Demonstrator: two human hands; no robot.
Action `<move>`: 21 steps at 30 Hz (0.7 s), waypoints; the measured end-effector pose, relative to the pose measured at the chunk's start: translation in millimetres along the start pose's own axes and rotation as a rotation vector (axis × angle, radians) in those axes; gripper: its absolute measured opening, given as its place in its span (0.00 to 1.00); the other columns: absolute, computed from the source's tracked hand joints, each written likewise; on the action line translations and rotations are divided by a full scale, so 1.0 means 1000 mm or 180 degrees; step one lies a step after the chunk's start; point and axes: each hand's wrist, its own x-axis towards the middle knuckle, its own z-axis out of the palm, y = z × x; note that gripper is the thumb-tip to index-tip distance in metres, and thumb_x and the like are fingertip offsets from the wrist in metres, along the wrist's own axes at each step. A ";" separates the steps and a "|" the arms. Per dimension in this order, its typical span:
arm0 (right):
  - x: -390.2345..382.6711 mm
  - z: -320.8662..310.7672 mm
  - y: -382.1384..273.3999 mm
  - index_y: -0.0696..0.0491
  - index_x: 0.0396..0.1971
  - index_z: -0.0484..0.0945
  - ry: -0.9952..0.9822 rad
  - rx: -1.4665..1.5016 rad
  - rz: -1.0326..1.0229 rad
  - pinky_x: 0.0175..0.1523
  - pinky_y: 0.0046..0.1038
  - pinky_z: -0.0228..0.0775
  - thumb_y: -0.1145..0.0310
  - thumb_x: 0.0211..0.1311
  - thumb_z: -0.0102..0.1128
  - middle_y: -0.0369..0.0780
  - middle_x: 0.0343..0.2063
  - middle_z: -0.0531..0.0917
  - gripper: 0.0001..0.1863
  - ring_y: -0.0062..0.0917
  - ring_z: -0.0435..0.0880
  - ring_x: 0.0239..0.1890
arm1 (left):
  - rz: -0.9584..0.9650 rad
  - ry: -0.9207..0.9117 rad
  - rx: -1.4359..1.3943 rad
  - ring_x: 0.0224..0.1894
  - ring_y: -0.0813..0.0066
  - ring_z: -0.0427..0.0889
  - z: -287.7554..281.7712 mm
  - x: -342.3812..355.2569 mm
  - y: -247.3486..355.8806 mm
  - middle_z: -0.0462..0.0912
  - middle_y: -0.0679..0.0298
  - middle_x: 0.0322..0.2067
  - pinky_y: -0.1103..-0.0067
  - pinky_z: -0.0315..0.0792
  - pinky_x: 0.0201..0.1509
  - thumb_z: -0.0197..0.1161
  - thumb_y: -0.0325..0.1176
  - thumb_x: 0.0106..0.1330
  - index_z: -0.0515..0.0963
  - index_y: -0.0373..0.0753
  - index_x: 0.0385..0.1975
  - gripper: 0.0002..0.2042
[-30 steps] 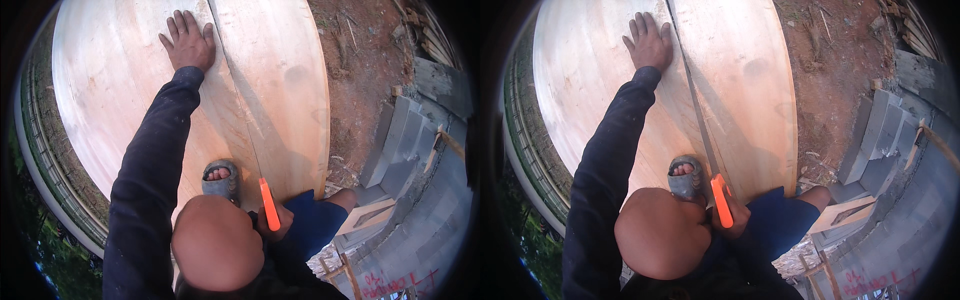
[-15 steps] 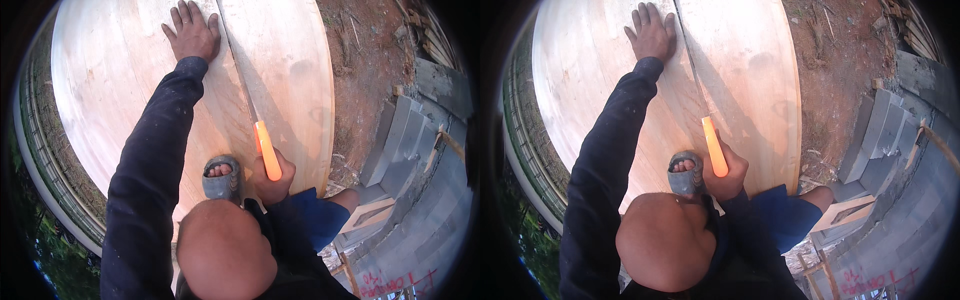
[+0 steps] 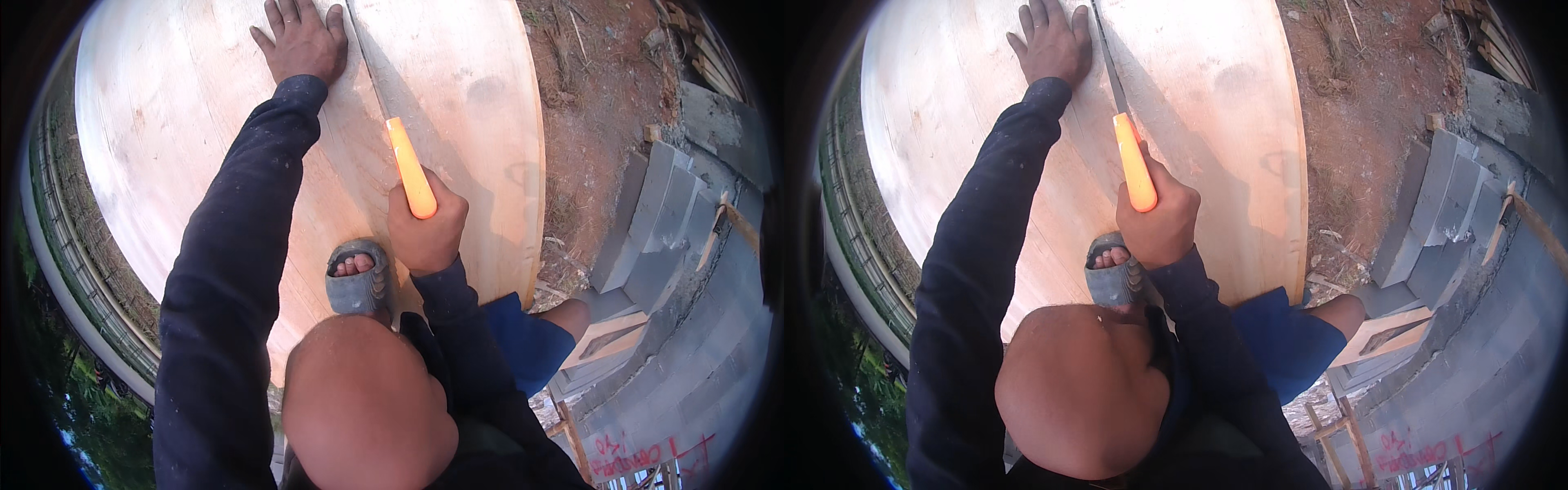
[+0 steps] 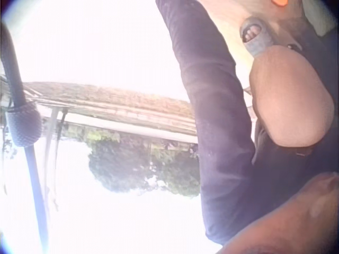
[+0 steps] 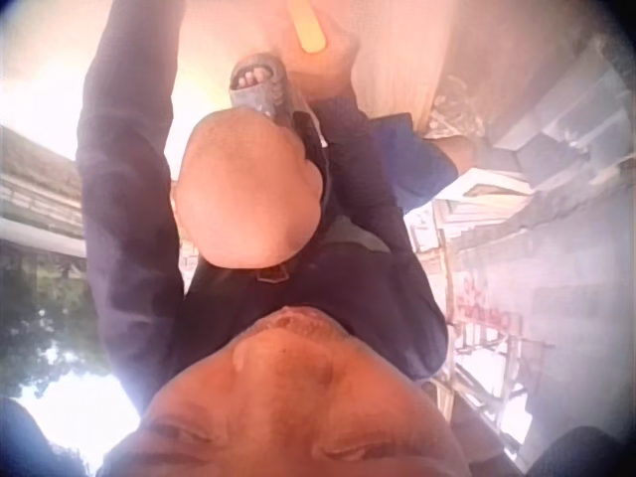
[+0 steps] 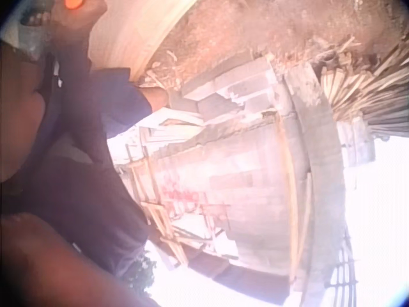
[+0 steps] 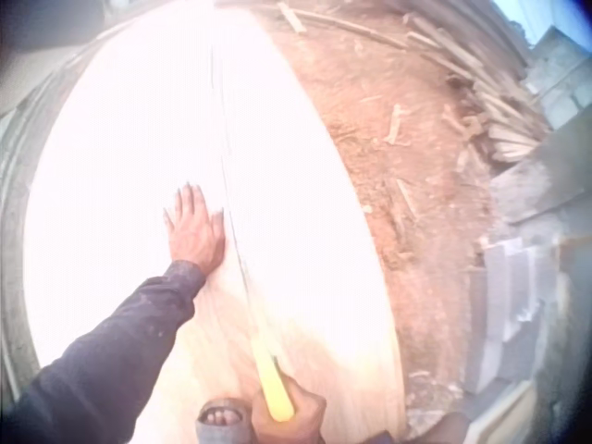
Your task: The person uses a hand saw to cut a large wooden plank placed on the ground. They hold the plank with one hand and saw along a marked line with the other, gradually deepening the cut.
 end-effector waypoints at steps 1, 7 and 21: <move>-0.024 -0.010 0.003 0.65 0.36 0.81 0.0028 0.0059 0.0007 0.29 0.22 0.68 0.80 0.57 0.58 0.38 0.17 0.75 0.09 0.15 0.74 0.22 | 0.0104 0.0193 0.0166 0.78 0.49 0.46 0.004 0.003 -0.007 0.50 0.44 0.75 0.52 0.36 0.79 0.43 0.48 0.76 0.51 0.28 0.73 0.34; -0.152 -0.102 -0.005 0.66 0.40 0.83 -0.0129 -0.0925 -0.0388 0.33 0.25 0.78 0.82 0.53 0.62 0.47 0.27 0.86 0.12 0.29 0.88 0.26 | 0.0099 0.0212 0.0140 0.78 0.49 0.46 -0.002 0.007 0.000 0.51 0.45 0.75 0.52 0.37 0.79 0.45 0.48 0.76 0.52 0.28 0.73 0.34; -0.140 -0.081 0.005 0.66 0.40 0.82 -0.0032 -0.0745 -0.0456 0.27 0.25 0.72 0.81 0.55 0.62 0.44 0.20 0.81 0.11 0.25 0.80 0.19 | -0.0005 0.0102 0.0103 0.78 0.49 0.46 -0.006 -0.003 -0.007 0.52 0.45 0.74 0.53 0.39 0.79 0.45 0.48 0.76 0.52 0.28 0.73 0.34</move>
